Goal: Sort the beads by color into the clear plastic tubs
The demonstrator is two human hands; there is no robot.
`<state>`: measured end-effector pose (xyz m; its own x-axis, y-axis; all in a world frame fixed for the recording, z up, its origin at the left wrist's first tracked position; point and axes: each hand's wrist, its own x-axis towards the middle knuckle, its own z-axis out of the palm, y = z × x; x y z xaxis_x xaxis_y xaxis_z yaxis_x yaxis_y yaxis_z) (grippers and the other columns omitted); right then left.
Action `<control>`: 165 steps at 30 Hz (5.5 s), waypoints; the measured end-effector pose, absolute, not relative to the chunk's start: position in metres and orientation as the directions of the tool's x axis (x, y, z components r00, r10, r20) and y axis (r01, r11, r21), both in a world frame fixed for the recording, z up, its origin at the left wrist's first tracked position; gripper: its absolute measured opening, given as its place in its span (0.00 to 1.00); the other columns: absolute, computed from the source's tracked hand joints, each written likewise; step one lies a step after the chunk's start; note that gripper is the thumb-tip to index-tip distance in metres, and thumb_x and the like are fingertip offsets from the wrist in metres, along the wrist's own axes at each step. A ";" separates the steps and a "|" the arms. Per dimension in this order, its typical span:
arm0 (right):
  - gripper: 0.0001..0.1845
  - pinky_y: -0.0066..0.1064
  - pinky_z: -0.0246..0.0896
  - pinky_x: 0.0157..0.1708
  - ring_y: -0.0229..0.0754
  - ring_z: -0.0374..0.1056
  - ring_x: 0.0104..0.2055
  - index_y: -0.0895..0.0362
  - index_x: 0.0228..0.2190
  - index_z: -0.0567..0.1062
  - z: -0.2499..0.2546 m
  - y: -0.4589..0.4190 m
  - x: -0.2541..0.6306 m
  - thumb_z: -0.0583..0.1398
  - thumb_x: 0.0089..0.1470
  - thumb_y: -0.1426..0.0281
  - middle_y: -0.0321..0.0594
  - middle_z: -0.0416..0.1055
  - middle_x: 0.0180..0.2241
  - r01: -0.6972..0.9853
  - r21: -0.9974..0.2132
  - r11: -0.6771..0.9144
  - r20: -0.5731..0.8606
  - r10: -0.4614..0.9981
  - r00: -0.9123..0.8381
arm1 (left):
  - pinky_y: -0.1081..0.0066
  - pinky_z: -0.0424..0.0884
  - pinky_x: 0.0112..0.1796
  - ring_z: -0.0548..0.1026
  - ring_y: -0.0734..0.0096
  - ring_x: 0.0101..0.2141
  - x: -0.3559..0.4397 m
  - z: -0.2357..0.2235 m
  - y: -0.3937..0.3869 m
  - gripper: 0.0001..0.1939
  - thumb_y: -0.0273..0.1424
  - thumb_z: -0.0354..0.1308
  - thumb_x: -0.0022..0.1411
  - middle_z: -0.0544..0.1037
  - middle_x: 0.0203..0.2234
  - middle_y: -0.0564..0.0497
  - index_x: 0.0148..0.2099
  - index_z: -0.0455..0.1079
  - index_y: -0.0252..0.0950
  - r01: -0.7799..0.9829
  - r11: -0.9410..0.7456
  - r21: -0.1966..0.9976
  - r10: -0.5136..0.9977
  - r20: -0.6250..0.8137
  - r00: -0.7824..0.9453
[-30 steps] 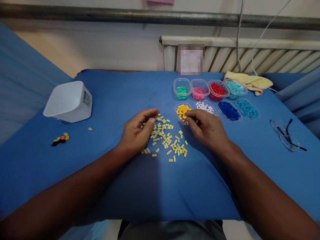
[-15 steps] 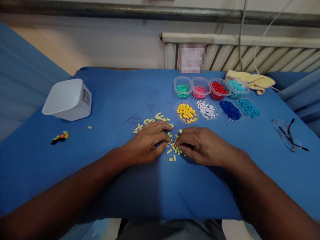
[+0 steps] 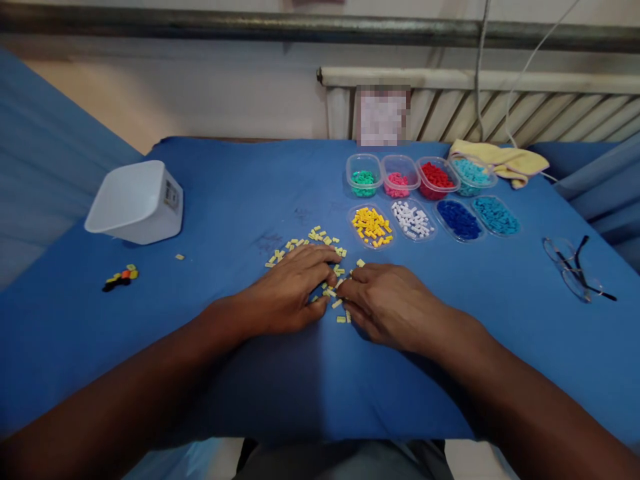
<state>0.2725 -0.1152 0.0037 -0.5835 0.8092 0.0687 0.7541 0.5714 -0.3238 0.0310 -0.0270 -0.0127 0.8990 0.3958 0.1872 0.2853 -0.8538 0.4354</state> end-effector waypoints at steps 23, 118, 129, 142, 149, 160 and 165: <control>0.11 0.38 0.68 0.43 0.47 0.75 0.42 0.55 0.42 0.81 0.002 -0.114 0.276 0.58 0.75 0.70 0.44 0.78 0.39 0.701 -0.414 0.581 0.099 0.794 -0.600 | 0.44 0.63 0.69 0.73 0.47 0.66 0.033 -0.011 -0.026 0.04 0.26 0.57 0.70 0.78 0.62 0.37 0.44 0.72 0.37 0.267 -0.831 0.488 0.428 0.254 0.867; 0.09 0.41 0.75 0.45 0.48 0.80 0.43 0.52 0.48 0.80 -0.020 -0.089 0.287 0.59 0.74 0.68 0.45 0.83 0.43 0.730 -0.514 0.451 0.446 0.867 -0.222 | 0.47 0.55 0.76 0.61 0.52 0.77 0.014 -0.027 0.019 0.31 0.43 0.42 0.83 0.63 0.76 0.35 0.75 0.66 0.30 0.585 -0.677 0.447 0.701 0.148 0.698; 0.21 0.50 0.76 0.56 0.53 0.77 0.56 0.55 0.62 0.75 -0.026 -0.090 0.262 0.59 0.70 0.75 0.52 0.81 0.54 0.617 -0.471 0.630 0.290 0.771 -0.566 | 0.44 0.55 0.75 0.60 0.48 0.77 0.022 -0.028 0.006 0.31 0.41 0.41 0.84 0.61 0.78 0.37 0.76 0.65 0.31 0.542 -0.737 0.402 0.617 0.074 0.784; 0.09 0.40 0.73 0.47 0.49 0.78 0.45 0.56 0.47 0.79 -0.023 -0.098 0.267 0.58 0.73 0.73 0.47 0.81 0.43 0.683 -0.405 0.608 0.224 0.790 -0.570 | 0.46 0.54 0.75 0.58 0.48 0.77 0.024 -0.028 0.007 0.30 0.39 0.42 0.83 0.59 0.78 0.37 0.77 0.64 0.30 0.559 -0.740 0.373 0.615 0.040 0.787; 0.12 0.37 0.73 0.39 0.46 0.78 0.36 0.55 0.50 0.81 -0.019 -0.078 0.294 0.62 0.67 0.69 0.44 0.82 0.40 0.805 -0.398 0.441 0.442 0.861 -0.253 | 0.48 0.47 0.77 0.46 0.50 0.81 0.032 -0.019 -0.011 0.36 0.49 0.40 0.85 0.48 0.82 0.37 0.82 0.56 0.32 0.527 -0.748 0.403 0.554 -0.057 0.830; 0.12 0.40 0.74 0.39 0.49 0.80 0.37 0.54 0.46 0.85 -0.025 -0.067 0.323 0.63 0.67 0.63 0.44 0.85 0.39 0.838 -0.491 0.240 0.542 0.837 0.078 | 0.47 0.50 0.77 0.57 0.49 0.78 0.046 -0.030 -0.056 0.26 0.47 0.54 0.82 0.60 0.78 0.41 0.71 0.75 0.39 0.005 -0.976 0.220 0.059 0.239 0.969; 0.12 0.40 0.74 0.38 0.49 0.81 0.37 0.54 0.46 0.85 -0.025 -0.075 0.319 0.63 0.68 0.62 0.44 0.86 0.39 0.836 -0.495 0.237 0.520 0.852 0.067 | 0.43 0.54 0.75 0.60 0.47 0.77 0.039 -0.033 -0.027 0.22 0.41 0.52 0.83 0.61 0.78 0.41 0.69 0.77 0.42 0.177 -0.972 0.152 0.207 0.207 0.956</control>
<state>0.3187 -0.0754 -0.0254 0.0667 0.8515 0.5200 0.8363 0.2366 -0.4946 0.0389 -0.0271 -0.0329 0.9563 0.2069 0.2067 0.1775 -0.9723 0.1523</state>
